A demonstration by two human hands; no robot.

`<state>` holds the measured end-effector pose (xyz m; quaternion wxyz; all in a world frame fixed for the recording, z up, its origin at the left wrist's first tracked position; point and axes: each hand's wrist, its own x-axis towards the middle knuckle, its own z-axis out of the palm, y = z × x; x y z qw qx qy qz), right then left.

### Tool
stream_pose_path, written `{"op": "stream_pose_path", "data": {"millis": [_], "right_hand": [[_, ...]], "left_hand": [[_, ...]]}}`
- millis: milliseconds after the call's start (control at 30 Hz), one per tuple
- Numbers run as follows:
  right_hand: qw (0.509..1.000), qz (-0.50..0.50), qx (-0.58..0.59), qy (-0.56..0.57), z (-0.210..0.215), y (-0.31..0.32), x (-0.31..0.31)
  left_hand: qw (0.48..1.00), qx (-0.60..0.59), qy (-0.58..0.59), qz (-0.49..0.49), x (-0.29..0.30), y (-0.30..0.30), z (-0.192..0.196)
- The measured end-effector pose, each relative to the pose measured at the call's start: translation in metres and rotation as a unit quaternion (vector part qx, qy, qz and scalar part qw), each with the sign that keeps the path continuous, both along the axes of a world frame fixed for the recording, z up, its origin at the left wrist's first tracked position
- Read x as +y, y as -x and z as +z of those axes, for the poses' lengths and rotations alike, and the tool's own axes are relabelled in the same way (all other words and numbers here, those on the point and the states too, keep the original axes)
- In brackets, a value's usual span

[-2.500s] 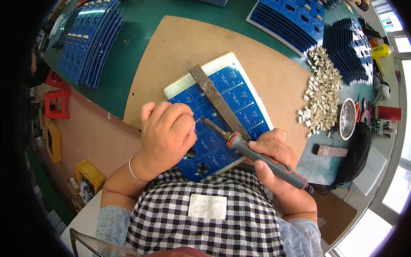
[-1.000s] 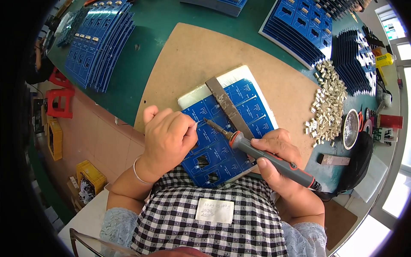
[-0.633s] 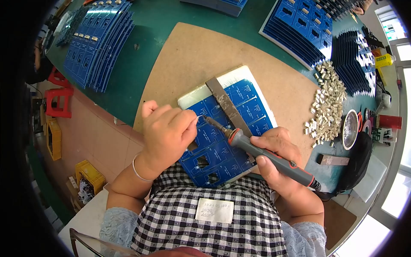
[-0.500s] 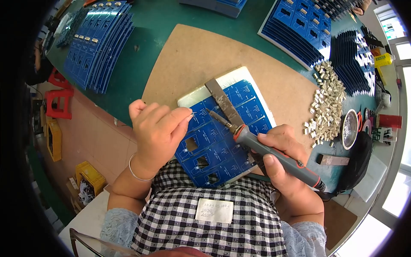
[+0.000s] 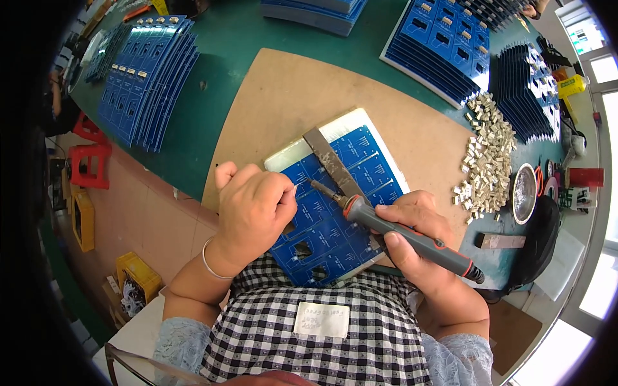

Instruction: The person solders electronic components onto a blue PCB using a soldering iron and solder wire.

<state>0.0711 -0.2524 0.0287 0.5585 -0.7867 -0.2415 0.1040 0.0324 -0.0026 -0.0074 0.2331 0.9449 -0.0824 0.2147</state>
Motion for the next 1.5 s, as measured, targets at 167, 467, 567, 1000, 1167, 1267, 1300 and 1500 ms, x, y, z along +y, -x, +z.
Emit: {"op": "stream_pose_path", "data": {"millis": [167,467,567,1000,1167,1267,1300,1500], "right_hand": [[1.0,0.001,0.008,0.003,-0.001,-0.001,0.003],[1.0,0.005,0.008,0.004,-0.001,-0.004,0.006],[1.0,0.006,0.002,0.006,-0.001,-0.005,0.007],[1.0,0.018,-0.013,0.018,-0.002,-0.011,0.008],[0.998,0.036,-0.036,0.022,0.004,-0.01,-0.007],[0.991,-0.003,-0.015,-0.131,-0.003,0.001,-0.011],[0.99,0.015,-0.009,-0.138,-0.004,0.007,-0.008],[0.984,-0.029,-0.016,-0.176,-0.004,0.035,-0.01]], "left_hand": [[1.0,0.002,-0.015,-0.001,0.001,-0.002,-0.001],[1.0,0.001,-0.019,-0.005,0.002,-0.008,-0.001],[1.0,0.005,-0.022,-0.005,0.003,-0.01,0.0],[0.999,0.029,-0.014,0.002,0.003,-0.018,0.002],[1.0,-0.007,0.007,0.025,0.01,-0.01,0.012],[0.987,0.009,0.159,-0.016,0.004,0.009,0.017],[0.984,-0.025,0.171,-0.054,-0.001,0.016,0.019],[0.952,-0.074,0.213,-0.209,-0.071,0.027,0.036]]}}
